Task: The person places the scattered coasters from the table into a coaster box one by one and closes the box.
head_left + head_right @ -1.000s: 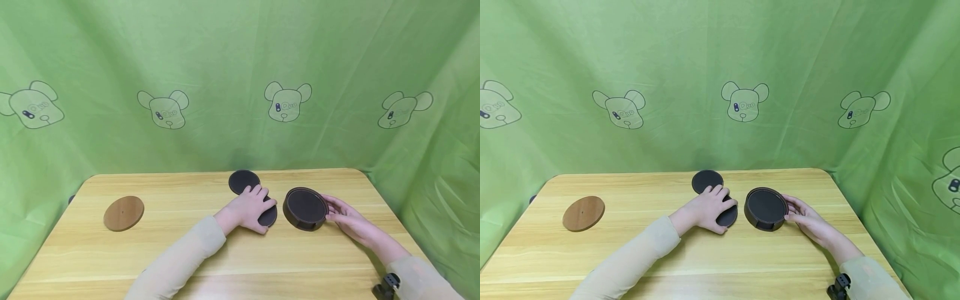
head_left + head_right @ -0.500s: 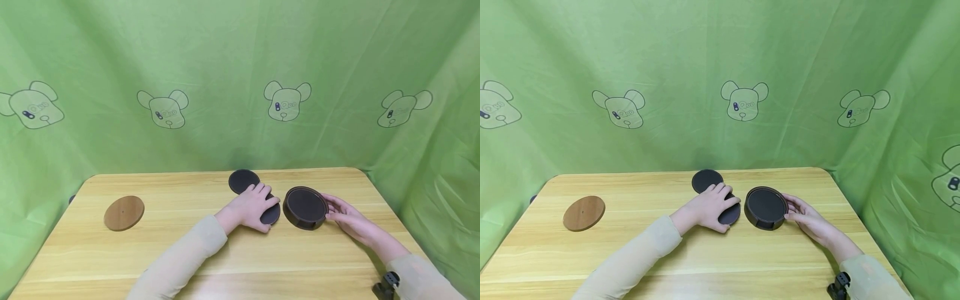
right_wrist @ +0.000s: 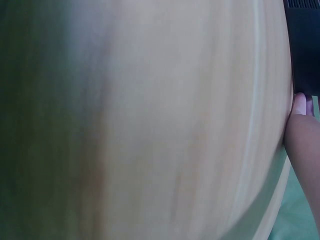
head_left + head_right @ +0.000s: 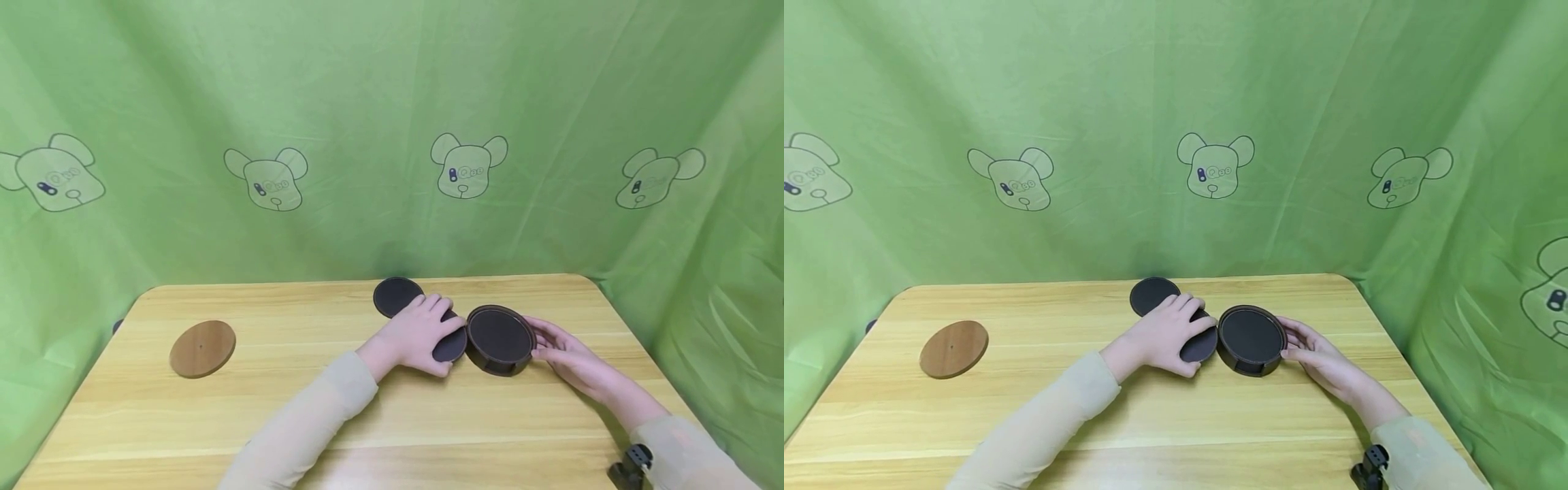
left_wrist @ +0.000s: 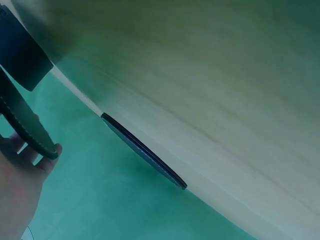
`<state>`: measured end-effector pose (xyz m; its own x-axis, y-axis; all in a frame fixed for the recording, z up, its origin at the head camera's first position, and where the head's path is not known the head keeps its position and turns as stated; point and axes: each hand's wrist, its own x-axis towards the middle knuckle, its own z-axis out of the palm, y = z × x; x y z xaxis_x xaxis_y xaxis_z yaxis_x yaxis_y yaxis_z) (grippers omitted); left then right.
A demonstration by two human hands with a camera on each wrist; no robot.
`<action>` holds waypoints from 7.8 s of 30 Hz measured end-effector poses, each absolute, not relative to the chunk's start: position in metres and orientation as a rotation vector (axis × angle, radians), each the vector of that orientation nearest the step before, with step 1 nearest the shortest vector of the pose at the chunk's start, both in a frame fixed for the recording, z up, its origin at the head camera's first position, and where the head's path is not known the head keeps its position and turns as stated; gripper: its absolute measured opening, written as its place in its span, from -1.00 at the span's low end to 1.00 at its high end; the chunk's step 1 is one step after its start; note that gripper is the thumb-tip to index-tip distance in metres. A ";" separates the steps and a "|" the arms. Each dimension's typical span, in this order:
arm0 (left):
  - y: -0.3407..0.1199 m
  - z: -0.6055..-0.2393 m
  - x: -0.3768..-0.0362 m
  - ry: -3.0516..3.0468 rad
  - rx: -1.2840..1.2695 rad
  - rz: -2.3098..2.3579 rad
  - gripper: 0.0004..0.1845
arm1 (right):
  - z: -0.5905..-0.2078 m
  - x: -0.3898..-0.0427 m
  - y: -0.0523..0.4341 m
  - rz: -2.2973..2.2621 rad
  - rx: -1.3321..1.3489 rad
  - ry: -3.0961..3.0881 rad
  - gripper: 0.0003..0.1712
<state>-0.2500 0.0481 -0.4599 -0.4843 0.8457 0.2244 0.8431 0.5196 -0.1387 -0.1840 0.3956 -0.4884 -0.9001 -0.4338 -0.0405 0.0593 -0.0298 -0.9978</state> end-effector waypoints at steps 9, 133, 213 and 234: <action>0.064 -0.458 -0.249 -2.470 -1.419 -0.022 -0.12 | -0.488 -0.184 0.396 -2.002 -0.411 1.904 -0.36; 0.099 -0.455 -0.259 -2.639 -1.392 0.030 -0.31 | -0.490 -0.185 0.395 -1.977 -0.411 1.921 -0.35; 0.027 -0.473 -0.303 -3.011 -0.956 0.002 0.06 | -0.489 -0.185 0.396 -1.965 -0.382 1.933 -0.37; 0.048 -0.459 -0.287 -2.650 -1.215 -0.108 0.10 | -0.492 -0.185 0.397 -1.999 -0.413 1.898 -0.36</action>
<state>-0.2871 0.0475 -0.4594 -0.6322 0.7391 0.2326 0.7556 0.6545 -0.0260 -0.1849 0.3973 -0.4917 -0.8954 -0.4443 -0.0300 0.0531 -0.0397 -0.9978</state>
